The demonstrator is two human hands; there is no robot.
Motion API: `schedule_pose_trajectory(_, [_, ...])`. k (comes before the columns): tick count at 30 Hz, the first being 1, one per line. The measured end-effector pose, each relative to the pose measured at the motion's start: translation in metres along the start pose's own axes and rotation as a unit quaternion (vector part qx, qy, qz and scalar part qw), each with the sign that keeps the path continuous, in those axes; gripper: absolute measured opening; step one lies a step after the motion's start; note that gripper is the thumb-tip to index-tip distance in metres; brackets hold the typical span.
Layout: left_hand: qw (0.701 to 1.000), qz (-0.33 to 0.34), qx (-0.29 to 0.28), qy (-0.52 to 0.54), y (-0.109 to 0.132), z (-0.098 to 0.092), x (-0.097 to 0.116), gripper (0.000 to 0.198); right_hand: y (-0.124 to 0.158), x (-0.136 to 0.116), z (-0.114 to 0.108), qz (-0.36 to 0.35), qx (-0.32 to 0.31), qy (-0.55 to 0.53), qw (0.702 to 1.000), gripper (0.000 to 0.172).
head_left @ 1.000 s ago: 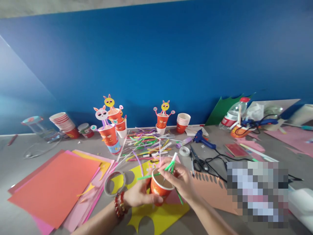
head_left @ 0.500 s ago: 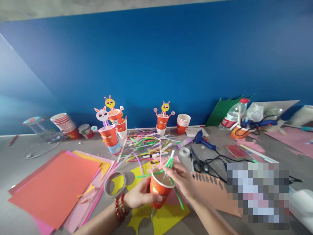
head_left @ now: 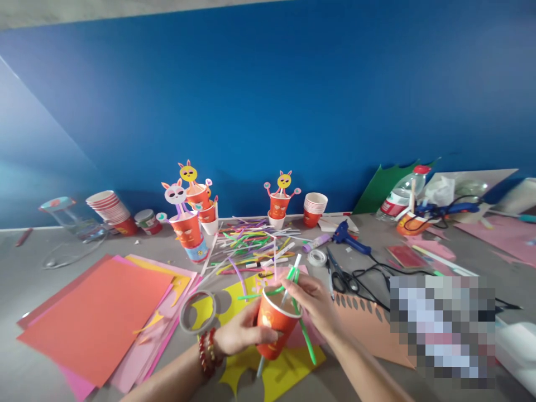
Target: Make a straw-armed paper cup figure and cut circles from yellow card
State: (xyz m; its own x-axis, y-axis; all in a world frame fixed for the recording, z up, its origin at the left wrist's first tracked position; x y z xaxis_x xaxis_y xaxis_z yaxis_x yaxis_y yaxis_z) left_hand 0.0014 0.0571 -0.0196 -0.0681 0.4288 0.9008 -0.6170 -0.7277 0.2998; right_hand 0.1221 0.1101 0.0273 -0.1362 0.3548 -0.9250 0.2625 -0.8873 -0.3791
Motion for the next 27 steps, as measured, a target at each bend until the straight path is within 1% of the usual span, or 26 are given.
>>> schedule_pose_trajectory(2, [1.0,-0.009,-0.014,-0.008,0.0,0.003,-0.003,0.059,0.002,0.005,0.0,0.031,0.018,-0.017,0.999,0.034])
schedule_pose_trajectory(4, [1.0,-0.012,-0.02,-0.006,-0.001,0.005,-0.006,0.061,0.003,0.007,0.0,0.047,0.036,-0.024,0.998,0.039])
schedule_pose_trajectory(9, [0.999,-0.002,-0.023,0.032,-0.004,0.006,-0.008,0.071,0.003,0.004,0.003,0.042,0.028,-0.03,0.998,0.043])
schedule_pose_trajectory(12, [0.998,0.006,-0.017,0.058,-0.004,0.003,-0.009,0.07,0.001,0.001,0.003,0.027,0.021,-0.015,0.999,0.041])
schedule_pose_trajectory(16, [0.997,0.008,-0.021,0.074,-0.005,0.003,-0.01,0.062,-0.002,-0.004,0.004,0.005,0.008,0.004,1.0,0.037])
schedule_pose_trajectory(21, [0.995,-0.003,-0.039,0.096,-0.006,0.009,-0.011,0.057,-0.001,-0.001,0.01,0.031,-0.008,-0.039,0.999,0.043])
schedule_pose_trajectory(23, [0.994,0.0,-0.038,0.098,-0.006,0.009,-0.012,0.057,0.0,0.002,0.012,0.046,-0.006,-0.057,0.997,0.044])
schedule_pose_trajectory(25, [0.995,0.004,-0.029,0.093,-0.006,0.006,-0.012,0.058,0.001,0.002,0.011,0.047,0.0,-0.062,0.997,0.04])
schedule_pose_trajectory(27, [0.997,0.005,-0.019,0.081,-0.006,0.004,-0.012,0.059,0.0,0.001,0.011,0.036,-0.007,-0.063,0.997,0.033])
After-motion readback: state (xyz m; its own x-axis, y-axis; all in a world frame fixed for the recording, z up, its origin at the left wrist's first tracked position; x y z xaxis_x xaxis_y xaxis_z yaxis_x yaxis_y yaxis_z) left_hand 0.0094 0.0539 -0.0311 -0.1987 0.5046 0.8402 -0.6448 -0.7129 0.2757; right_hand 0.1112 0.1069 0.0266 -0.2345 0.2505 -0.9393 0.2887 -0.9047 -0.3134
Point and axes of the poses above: each hand's wrist, its own y-axis away from the middle knuckle, its own z-axis out of the palm, x = y × z, the point moved 8 cm from there along -y, towards the middle knuckle, and after that the axes turned 15 degrees about -z, right-handed, at the moved point
